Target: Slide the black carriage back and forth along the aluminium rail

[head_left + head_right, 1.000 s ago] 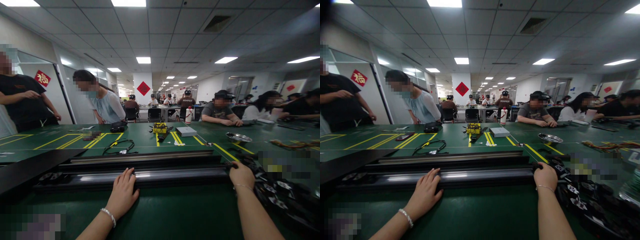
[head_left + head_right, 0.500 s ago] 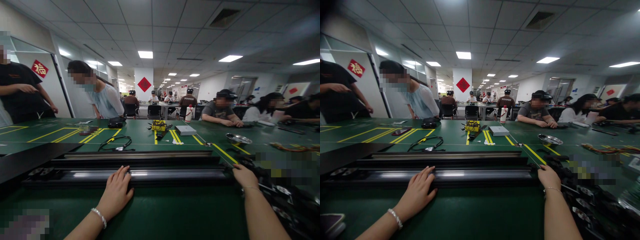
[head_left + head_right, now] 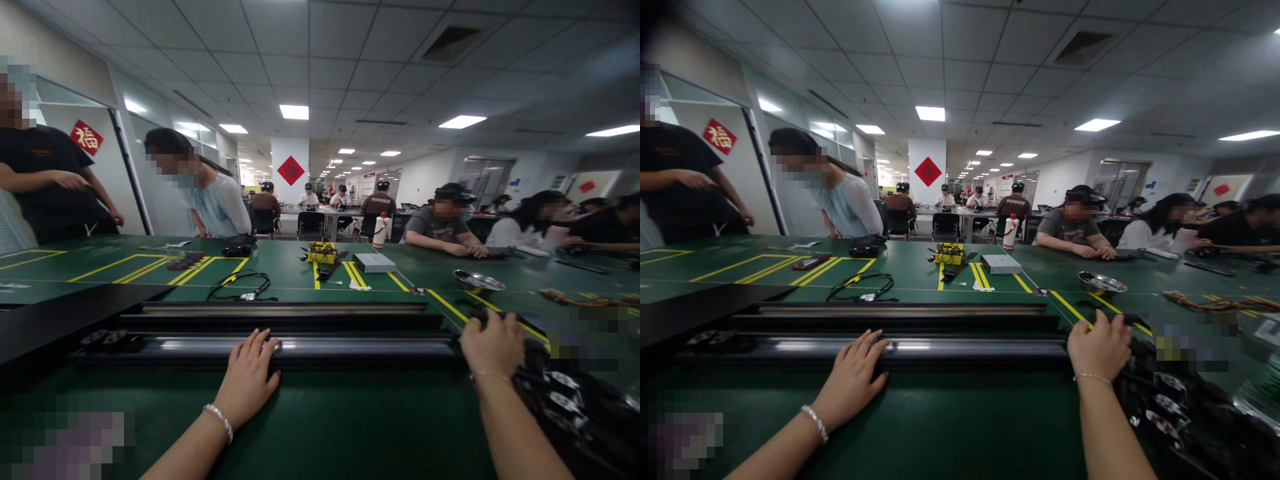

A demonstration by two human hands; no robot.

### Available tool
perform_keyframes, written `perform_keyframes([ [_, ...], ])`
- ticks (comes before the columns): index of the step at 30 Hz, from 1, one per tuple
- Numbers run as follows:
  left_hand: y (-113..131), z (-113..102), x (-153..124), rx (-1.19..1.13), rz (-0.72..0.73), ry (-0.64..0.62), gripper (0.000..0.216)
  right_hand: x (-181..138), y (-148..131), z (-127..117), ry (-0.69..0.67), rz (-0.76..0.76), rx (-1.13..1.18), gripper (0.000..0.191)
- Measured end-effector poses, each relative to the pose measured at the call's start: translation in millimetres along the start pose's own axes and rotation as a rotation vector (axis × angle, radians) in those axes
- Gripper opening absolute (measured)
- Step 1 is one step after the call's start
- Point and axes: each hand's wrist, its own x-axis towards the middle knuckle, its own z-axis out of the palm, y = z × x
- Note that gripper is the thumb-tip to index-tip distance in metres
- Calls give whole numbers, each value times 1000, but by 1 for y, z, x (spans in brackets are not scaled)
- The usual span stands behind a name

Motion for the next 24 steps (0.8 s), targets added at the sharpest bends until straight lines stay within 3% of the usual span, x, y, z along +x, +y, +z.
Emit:
perform_keyframes([
  [2, 1, -1, 1, -23, -10, -2, 46, -27, -27, -1, -41, -152, -15, 50],
  [6, -2, -3, 3, -76, -26, 4, 43, -88, -90, -3, -292, -524, -6, 50],
  [11, -9, -4, 3, -103, -56, 61, 41, -145, -148, -9, -501, -669, 48, 49],
  [15, -12, -7, 6, -105, -129, 123, 44, -162, -158, -7, -595, -710, 41, 47],
  [20, -29, -24, 11, -61, -474, 293, 59, -164, -157, -5, -533, -688, 43, 45],
  [24, -67, -49, 15, -39, -740, 297, 68, -165, -159, -6, -512, -657, 46, 44],
])
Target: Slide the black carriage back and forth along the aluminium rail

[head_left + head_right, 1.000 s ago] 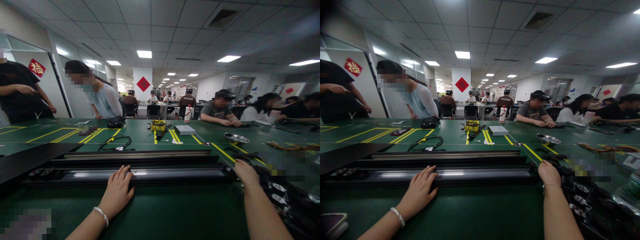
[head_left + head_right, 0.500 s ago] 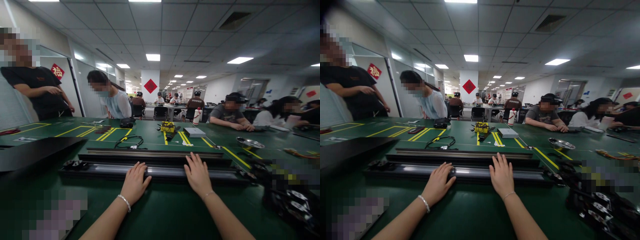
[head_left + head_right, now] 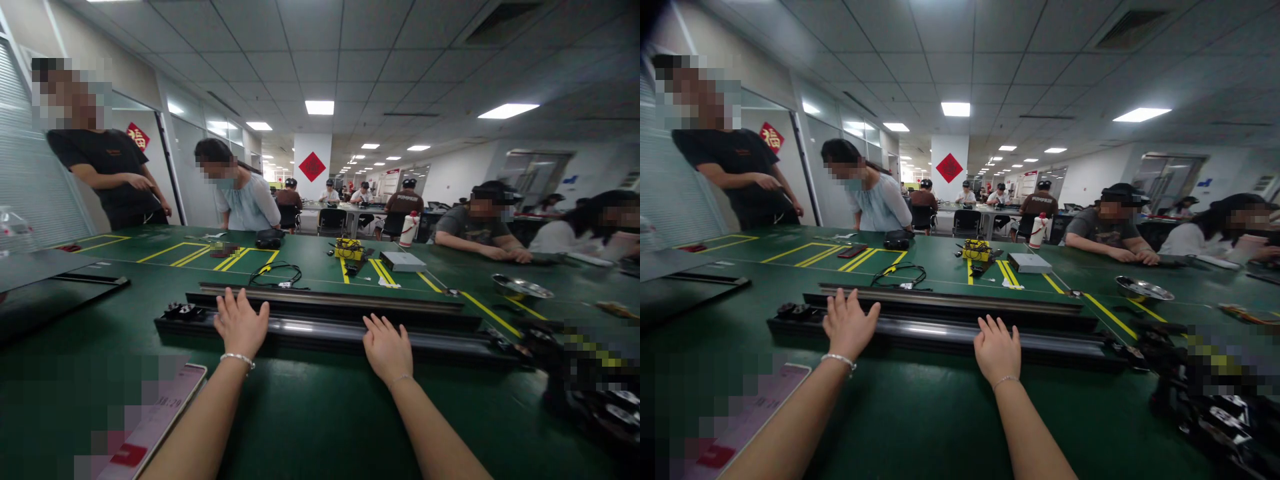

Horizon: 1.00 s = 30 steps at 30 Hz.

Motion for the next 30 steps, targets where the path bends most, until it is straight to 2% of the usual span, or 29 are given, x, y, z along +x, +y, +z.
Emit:
perform_keyframes([
  [3, -27, -14, 33, 74, -173, -67, 74, 0, 0, 2, 36, 8, 4, 44],
  [6, -60, -23, 63, 119, -224, -104, 72, 0, 1, 4, 83, 4, 7, 44],
  [11, -110, -31, 90, 142, -21, -305, 36, 0, 2, 6, 108, -9, 5, 42],
  [14, -128, -31, 94, 166, 80, -375, 36, 0, 3, 7, 121, -14, 2, 42],
  [18, -134, -24, 89, 215, 98, -388, 40, 0, 3, 8, 133, -10, 6, 42],
  [23, -121, -15, 78, 266, -10, -342, 54, 0, 2, 6, 121, -4, 15, 42],
  [30, -115, -12, 71, 284, 4, -322, 50, -1, 2, 5, 135, -14, 26, 42],
])
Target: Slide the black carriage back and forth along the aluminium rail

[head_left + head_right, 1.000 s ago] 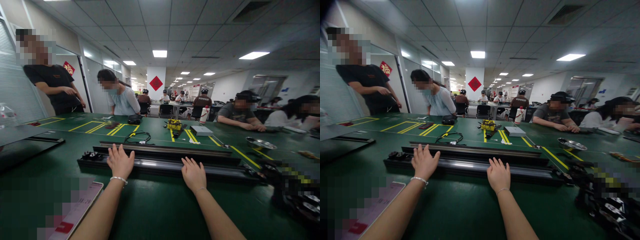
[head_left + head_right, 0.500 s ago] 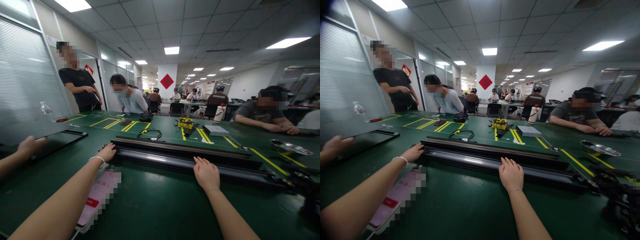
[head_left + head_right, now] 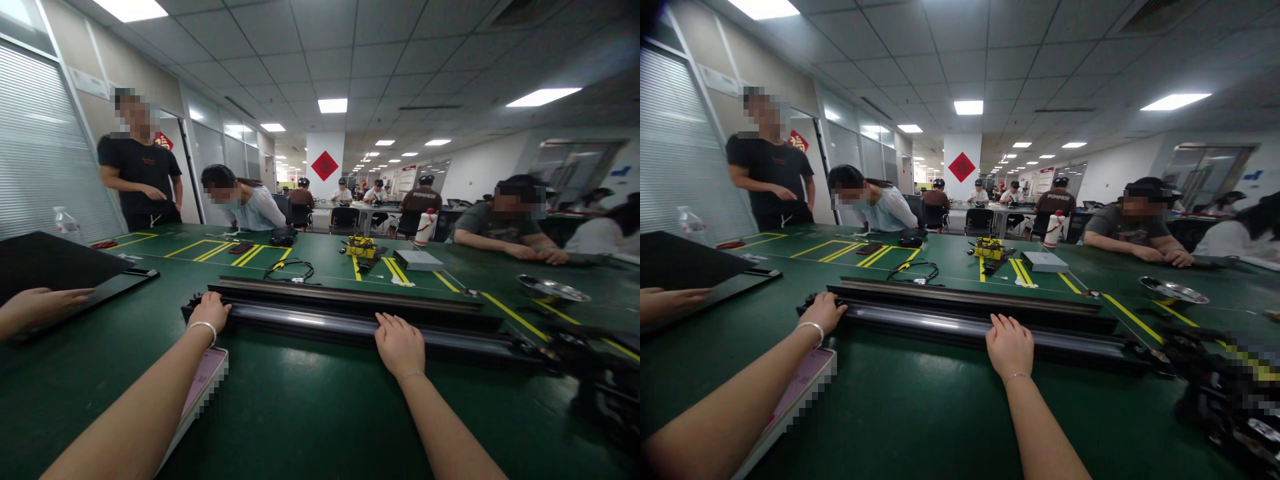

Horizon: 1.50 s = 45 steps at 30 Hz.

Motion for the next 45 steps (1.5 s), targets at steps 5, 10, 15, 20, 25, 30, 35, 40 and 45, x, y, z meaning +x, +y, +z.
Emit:
perform_keyframes([
  [5, 0, 1, -1, -3, 3, 12, 48, 0, 1, 2, 3, -6, 7, 42],
  [10, 1, 0, -2, -9, -34, 16, 47, 0, 1, 2, 7, -1, 15, 42],
  [15, 2, -1, -1, -10, -41, 2, 43, 0, 1, 3, 16, 5, 27, 41],
  [20, 3, 0, -1, -4, -28, 4, 37, 0, 0, 2, 0, -2, 32, 41],
  [25, 1, 2, 3, 5, -16, 19, 36, -1, 0, 1, 2, 2, 29, 41],
  [30, -4, 12, 14, 17, -21, 37, 48, -1, -1, 2, 3, -2, 24, 40],
  [35, -8, 18, 24, 31, -21, 8, 44, 0, -1, 2, 1, -6, 29, 40],
  [40, -8, 16, 27, 21, -55, -35, 45, -1, -1, 0, 0, -1, 26, 39],
  [45, -10, 15, 30, -2, -58, -56, 44, -1, -1, 0, 10, 2, 31, 39],
])
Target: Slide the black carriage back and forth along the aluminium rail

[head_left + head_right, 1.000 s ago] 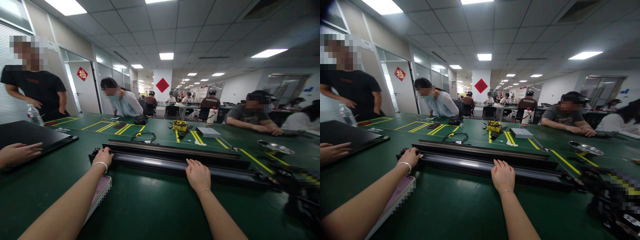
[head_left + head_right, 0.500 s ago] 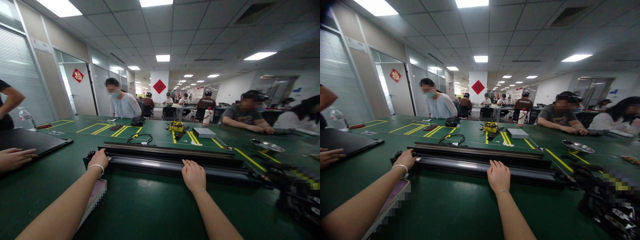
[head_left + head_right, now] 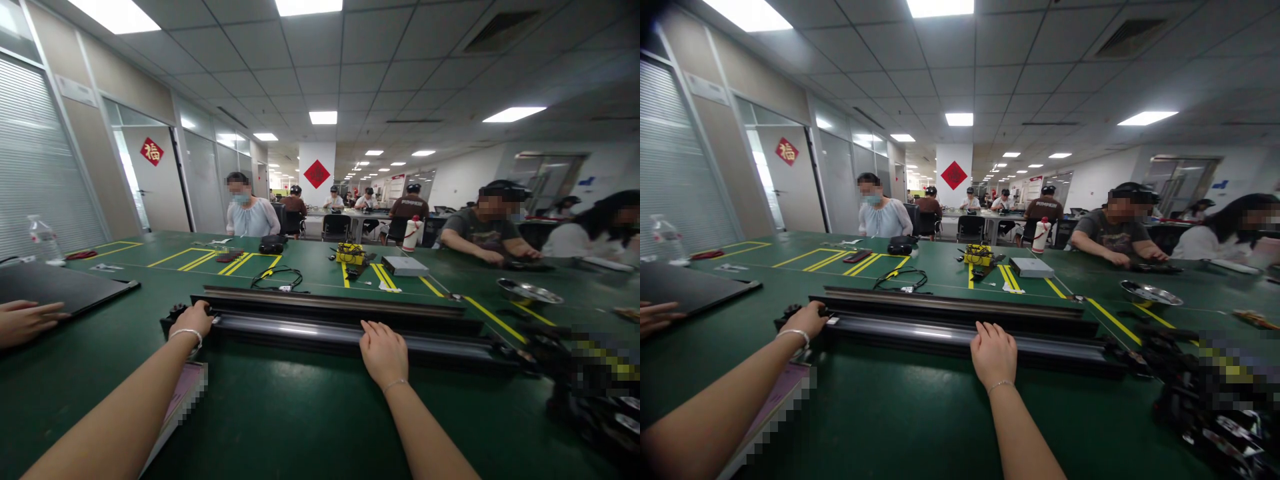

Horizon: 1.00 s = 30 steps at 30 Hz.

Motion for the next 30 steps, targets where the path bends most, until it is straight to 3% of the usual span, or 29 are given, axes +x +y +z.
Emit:
perform_keyframes([
  [30, -7, -8, -11, -172, -15, 6, 39, 1, 2, 1, -30, 2, -30, 40],
])
